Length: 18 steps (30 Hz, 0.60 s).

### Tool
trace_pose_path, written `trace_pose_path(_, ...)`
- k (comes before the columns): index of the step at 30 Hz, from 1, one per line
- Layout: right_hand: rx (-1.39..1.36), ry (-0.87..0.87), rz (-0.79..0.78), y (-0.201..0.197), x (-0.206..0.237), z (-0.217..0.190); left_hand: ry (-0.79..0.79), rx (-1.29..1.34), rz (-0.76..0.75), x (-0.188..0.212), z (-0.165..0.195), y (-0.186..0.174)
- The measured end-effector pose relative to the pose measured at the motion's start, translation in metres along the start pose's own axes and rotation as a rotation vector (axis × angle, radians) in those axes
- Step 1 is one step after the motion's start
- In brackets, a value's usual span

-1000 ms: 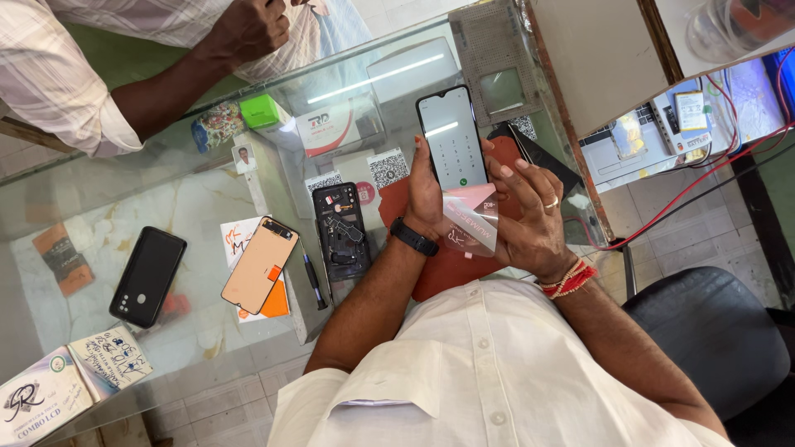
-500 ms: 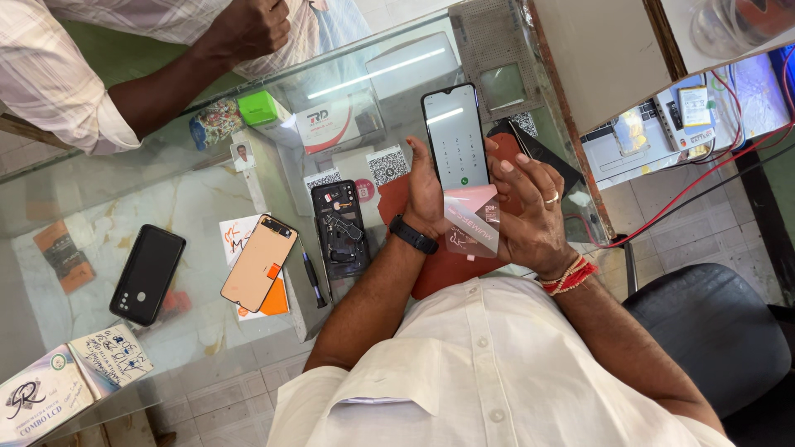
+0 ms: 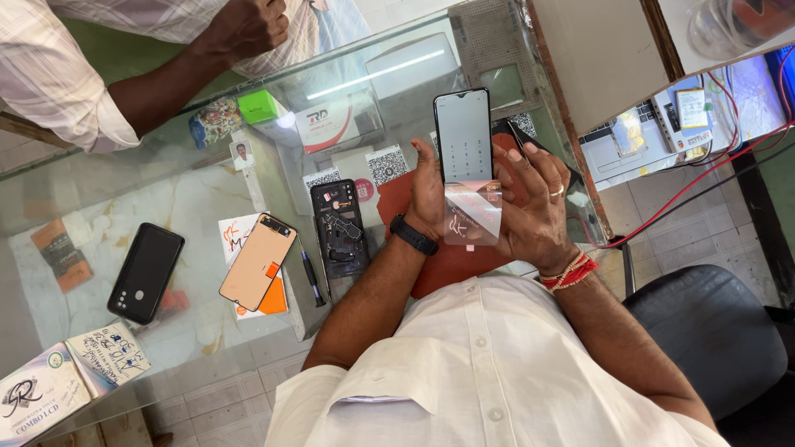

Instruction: The person handles a smartphone at a repair counter, peels a protective film from a replacement screen, tests the phone, opens the device and works on its internal components, then peels the backing from a blue adhesive sheet and presses it onto the phone's back cover.

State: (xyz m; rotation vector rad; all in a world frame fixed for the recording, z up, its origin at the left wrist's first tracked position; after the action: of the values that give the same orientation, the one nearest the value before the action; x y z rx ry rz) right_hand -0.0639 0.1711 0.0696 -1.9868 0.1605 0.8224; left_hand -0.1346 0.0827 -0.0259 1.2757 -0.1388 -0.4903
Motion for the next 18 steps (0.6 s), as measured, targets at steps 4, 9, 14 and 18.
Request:
trace_pose_path(4,-0.018,0.016,-0.004,-0.002,-0.001,0.002,-0.004,-0.052,0.004,-0.001,0.000,0.000)
trace_pose_path(9,-0.036,0.010,-0.023,-0.005,0.002,0.001,-0.011,-0.005,-0.012,0.000,0.000,0.006)
trace_pose_path(14,-0.045,-0.007,-0.047,-0.002,0.003,-0.004,-0.021,0.097,0.149,-0.001,0.000,-0.006)
trace_pose_path(18,-0.058,-0.010,-0.054,-0.002,0.000,-0.005,0.013,-0.010,-0.022,0.000,0.001,0.001)
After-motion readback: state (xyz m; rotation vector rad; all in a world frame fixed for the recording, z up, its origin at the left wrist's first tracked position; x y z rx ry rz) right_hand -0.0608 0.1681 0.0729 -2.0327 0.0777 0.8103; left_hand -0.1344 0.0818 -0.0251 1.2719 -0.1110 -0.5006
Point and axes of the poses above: each hand's wrist, its own x-axis away from the middle knuckle, its own y-axis out of the palm, z = x × y, the point moved 8 cm from there along -x, towards the middle knuckle, and after that the axes turned 14 degrees about y, right-handed, at the moved point
